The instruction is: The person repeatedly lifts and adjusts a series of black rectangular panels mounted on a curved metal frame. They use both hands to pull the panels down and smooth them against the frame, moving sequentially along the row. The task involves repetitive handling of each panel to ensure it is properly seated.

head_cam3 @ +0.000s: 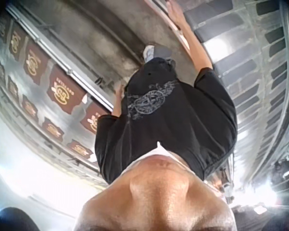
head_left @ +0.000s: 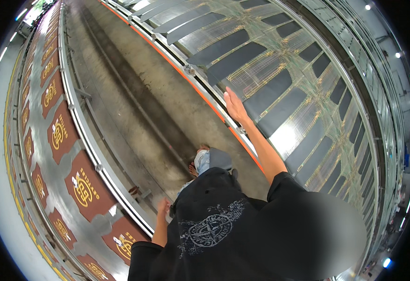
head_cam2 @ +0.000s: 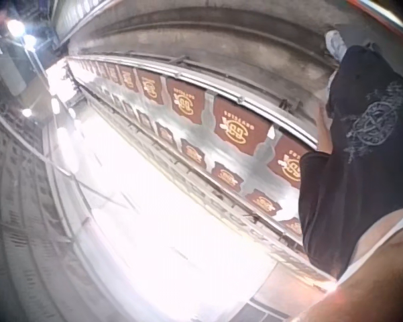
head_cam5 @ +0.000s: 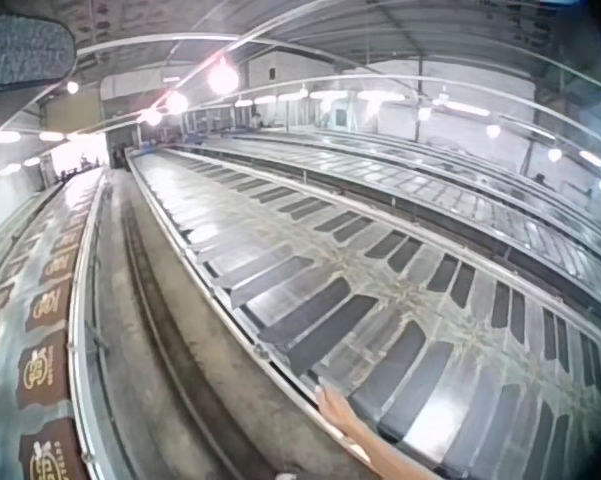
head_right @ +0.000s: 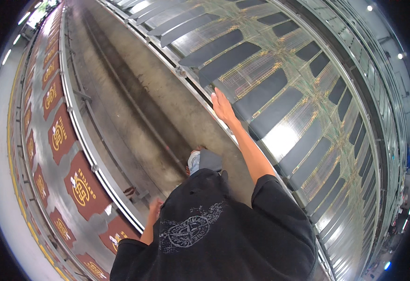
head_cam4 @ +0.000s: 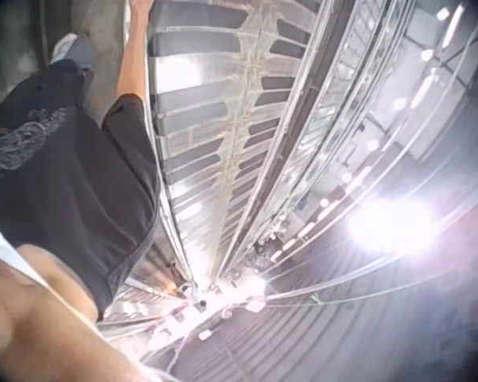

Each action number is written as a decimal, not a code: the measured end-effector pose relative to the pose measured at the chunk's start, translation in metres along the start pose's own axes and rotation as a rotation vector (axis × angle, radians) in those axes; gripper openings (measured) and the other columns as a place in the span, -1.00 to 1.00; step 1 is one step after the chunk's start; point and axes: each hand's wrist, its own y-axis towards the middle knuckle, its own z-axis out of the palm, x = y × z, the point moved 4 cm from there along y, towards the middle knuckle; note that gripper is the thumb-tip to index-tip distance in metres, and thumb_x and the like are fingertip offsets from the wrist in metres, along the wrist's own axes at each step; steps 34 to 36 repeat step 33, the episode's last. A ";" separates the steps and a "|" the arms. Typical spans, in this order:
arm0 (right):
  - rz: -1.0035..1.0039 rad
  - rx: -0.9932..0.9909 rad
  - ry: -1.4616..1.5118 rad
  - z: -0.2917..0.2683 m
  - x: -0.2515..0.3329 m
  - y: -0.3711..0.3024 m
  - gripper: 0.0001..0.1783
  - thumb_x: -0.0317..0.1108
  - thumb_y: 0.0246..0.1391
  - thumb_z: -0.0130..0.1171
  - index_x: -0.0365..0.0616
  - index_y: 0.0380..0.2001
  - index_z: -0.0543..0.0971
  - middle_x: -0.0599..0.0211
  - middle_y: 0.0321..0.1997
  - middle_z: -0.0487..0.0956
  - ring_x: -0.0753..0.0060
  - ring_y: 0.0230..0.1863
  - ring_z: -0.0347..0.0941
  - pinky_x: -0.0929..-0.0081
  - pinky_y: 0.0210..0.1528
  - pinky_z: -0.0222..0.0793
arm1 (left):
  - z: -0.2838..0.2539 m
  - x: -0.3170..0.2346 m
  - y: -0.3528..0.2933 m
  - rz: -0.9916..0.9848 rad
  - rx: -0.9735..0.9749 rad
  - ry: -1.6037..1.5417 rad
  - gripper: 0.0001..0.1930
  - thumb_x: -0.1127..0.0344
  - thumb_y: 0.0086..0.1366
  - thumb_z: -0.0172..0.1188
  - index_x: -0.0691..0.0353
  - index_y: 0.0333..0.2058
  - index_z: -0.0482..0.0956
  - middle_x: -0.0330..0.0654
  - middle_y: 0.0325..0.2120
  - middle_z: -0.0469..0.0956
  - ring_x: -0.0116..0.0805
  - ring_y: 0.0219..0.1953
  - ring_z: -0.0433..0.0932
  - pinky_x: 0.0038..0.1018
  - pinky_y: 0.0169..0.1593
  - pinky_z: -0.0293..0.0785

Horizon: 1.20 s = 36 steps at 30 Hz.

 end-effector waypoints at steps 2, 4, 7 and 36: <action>-0.068 -0.103 0.003 0.008 0.010 0.038 -0.34 -0.08 0.49 -0.21 -0.36 0.43 0.18 -0.21 0.51 0.21 -0.17 0.52 0.12 0.18 0.53 0.03 | -0.016 -0.083 0.018 0.027 -0.122 0.032 -0.58 -0.08 0.42 0.17 0.21 -0.29 0.66 -0.21 -0.38 0.66 -0.47 -0.46 0.60 -0.49 -0.38 0.52; -0.142 -0.164 -0.069 0.029 -0.004 0.067 -0.34 -0.08 0.49 -0.20 -0.35 0.43 0.18 -0.21 0.50 0.22 -0.16 0.52 0.12 0.17 0.53 0.03 | -0.016 -0.149 0.032 0.106 -0.163 -0.004 -0.57 -0.10 0.43 0.16 0.22 -0.21 0.65 -0.18 -0.31 0.68 -0.46 -0.45 0.61 -0.49 -0.37 0.52; -0.105 -0.077 -0.157 0.065 -0.030 0.109 -0.27 0.06 0.49 -0.26 -0.35 0.43 0.19 -0.21 0.48 0.25 -0.14 0.52 0.13 0.15 0.53 0.05 | -0.016 -0.229 0.057 0.173 -0.142 -0.046 -0.55 -0.11 0.44 0.15 0.21 -0.12 0.64 -0.17 -0.26 0.70 -0.44 -0.43 0.61 -0.48 -0.34 0.52; 0.393 0.242 -0.555 0.142 0.096 0.308 -0.34 0.16 0.34 -0.05 -0.26 -0.33 0.72 -0.21 -0.27 0.68 -0.33 -0.21 0.63 -0.22 -0.09 0.52 | -0.075 -0.594 0.197 0.326 -0.083 0.180 -0.59 0.03 0.46 0.17 0.34 -0.21 0.71 -0.18 -0.42 0.71 -0.34 -0.44 0.66 -0.39 -0.27 0.60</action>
